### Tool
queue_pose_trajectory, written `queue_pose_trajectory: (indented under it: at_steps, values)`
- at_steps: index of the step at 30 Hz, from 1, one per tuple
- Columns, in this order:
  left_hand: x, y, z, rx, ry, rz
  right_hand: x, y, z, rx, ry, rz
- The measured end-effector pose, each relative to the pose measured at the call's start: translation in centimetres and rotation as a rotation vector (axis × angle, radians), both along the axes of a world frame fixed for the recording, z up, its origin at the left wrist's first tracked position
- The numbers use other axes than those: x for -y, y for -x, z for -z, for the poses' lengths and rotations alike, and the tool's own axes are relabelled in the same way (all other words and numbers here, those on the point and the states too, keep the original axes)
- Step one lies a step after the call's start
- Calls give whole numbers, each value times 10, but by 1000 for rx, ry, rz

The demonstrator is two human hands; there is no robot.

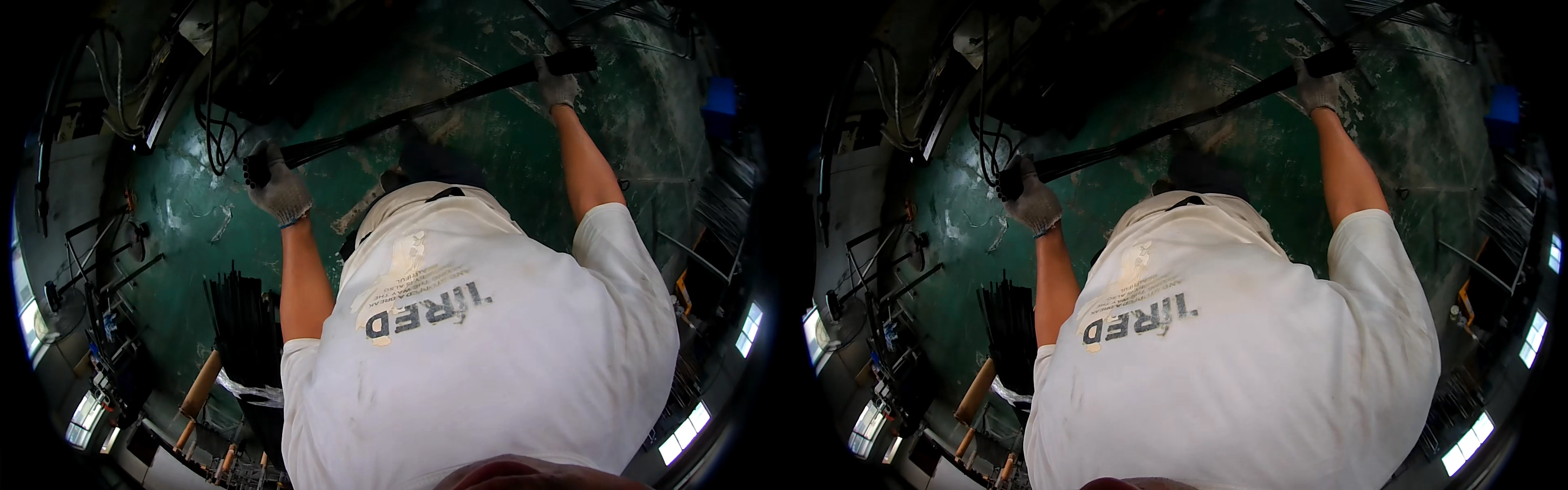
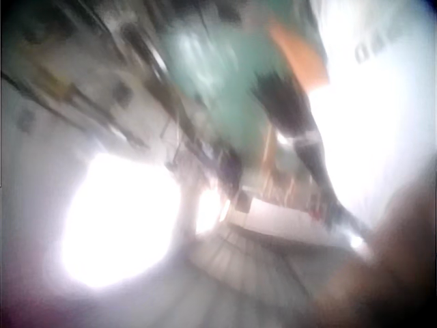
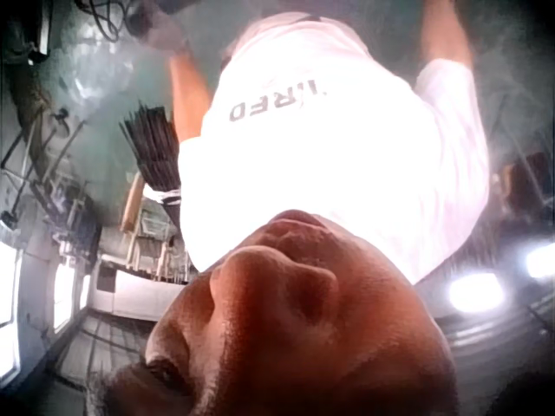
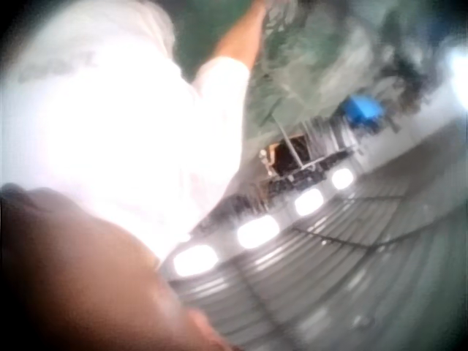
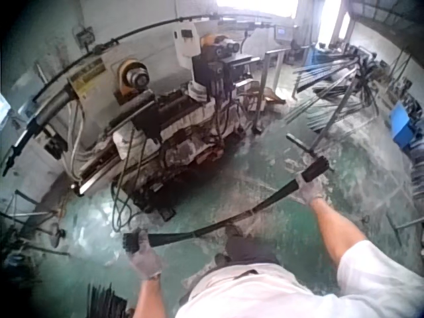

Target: The person operates a pipe bending machine in a workshop, feeding several long metal pipes into the mechanism, operating the control panel, and measuring the resulting bend with a tape measure.

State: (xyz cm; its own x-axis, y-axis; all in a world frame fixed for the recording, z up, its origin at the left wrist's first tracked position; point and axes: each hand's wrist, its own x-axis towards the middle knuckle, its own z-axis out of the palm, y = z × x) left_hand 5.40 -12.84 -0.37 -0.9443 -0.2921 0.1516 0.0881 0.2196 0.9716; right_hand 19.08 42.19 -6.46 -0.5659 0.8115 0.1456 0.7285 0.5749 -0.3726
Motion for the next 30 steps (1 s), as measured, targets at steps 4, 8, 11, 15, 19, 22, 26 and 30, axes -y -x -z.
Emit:
queue_pose_trajectory:
  at_steps: [4, 8, 11, 15, 19, 22, 26, 30]
  values:
    - [15, 6, 23, -70, -261, 27, 11, -7, -7, 26, 167, 52]
    - [6, 21, 21, -77, -149, 26, 3, -1, -2, -12, 107, -20]
    - [-5, 23, -3, 17, 71, -32, 12, 12, -15, 53, 77, -62]
    - [-11, 28, -10, 38, 52, -49, 13, 21, -22, 26, 191, -5]
    - [-7, 33, -4, 9, -68, -19, 15, 26, -36, 114, 254, -65]
    - [-7, 36, 3, 20, -49, -30, 16, 20, -38, 1, 291, -59]
    - [-2, 44, 15, -54, 35, -17, 20, 29, -45, -46, 337, -56]
    - [-7, 44, 6, -24, 92, -80, -4, 25, -17, 32, 227, -70]
